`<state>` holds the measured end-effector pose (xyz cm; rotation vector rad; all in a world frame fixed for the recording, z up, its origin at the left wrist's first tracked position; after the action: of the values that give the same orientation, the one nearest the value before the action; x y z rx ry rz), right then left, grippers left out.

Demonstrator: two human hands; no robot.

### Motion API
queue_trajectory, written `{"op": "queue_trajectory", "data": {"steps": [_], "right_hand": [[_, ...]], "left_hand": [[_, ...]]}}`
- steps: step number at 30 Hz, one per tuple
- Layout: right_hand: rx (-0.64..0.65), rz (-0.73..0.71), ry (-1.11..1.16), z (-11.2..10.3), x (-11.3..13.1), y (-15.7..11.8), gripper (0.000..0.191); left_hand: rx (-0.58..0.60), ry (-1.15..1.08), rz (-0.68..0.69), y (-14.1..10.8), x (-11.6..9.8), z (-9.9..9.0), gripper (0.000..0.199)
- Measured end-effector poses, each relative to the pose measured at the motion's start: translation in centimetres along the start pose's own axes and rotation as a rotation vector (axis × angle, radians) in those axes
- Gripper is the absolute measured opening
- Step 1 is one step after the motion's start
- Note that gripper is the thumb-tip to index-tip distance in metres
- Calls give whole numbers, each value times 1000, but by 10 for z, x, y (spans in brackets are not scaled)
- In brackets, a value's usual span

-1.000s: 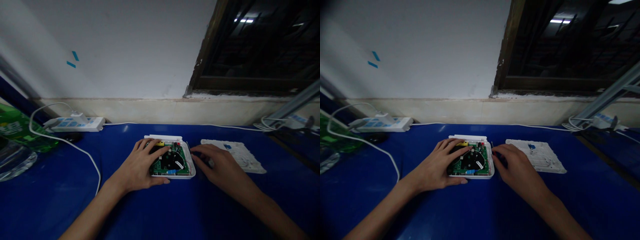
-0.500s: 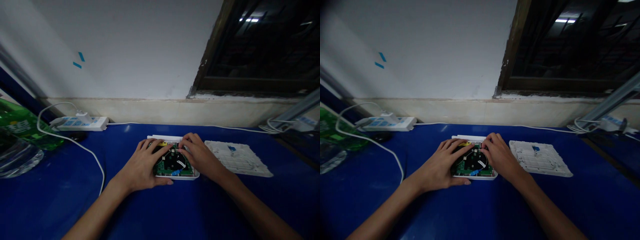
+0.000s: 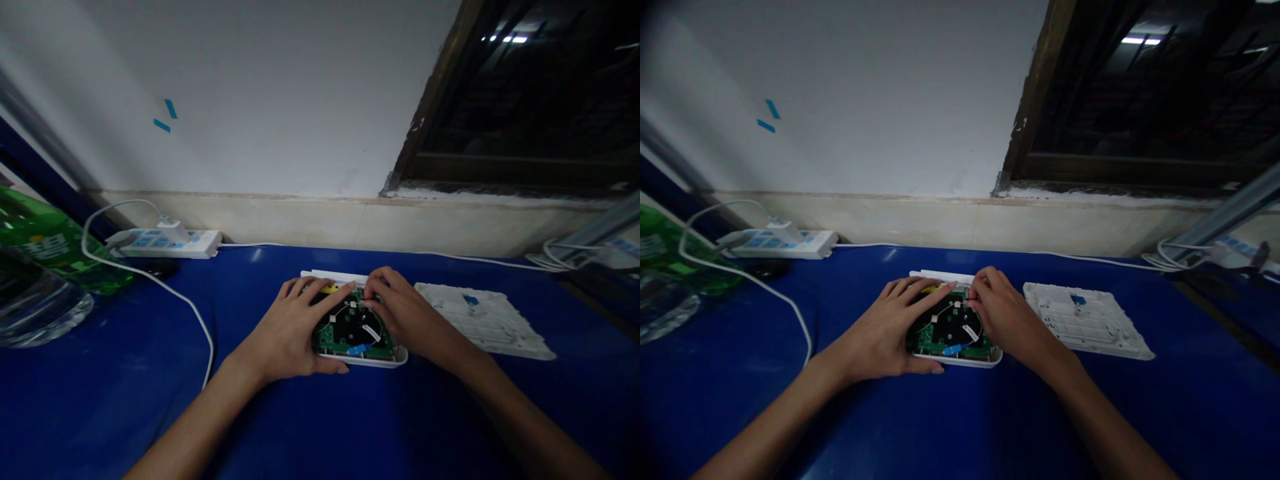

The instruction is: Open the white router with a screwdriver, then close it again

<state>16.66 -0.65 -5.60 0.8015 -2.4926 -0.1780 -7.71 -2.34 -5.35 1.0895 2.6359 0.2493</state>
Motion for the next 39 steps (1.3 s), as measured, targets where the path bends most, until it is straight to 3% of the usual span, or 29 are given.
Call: {"op": "queue_trajectory", "data": {"steps": [21,39], "right_hand": [[15,40,152,2,-13,-1,9],[-59,-7,189,-9,-4,-9,6]], "left_hand": [[10,-35,20,1,-2,1,111],[20,-1,-3,-1,-3,2,112]]}}
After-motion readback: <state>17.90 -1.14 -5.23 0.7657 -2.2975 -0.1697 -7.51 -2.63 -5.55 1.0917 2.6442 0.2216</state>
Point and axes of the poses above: each hand's wrist, its own y-axis towards the middle knuckle, its own z-axis out of the palm, x = y × z, the point moved 1 cm from there along y, towards the middle knuckle, and after that the axes turned 9 degrees about y, right-handed, at the moved point
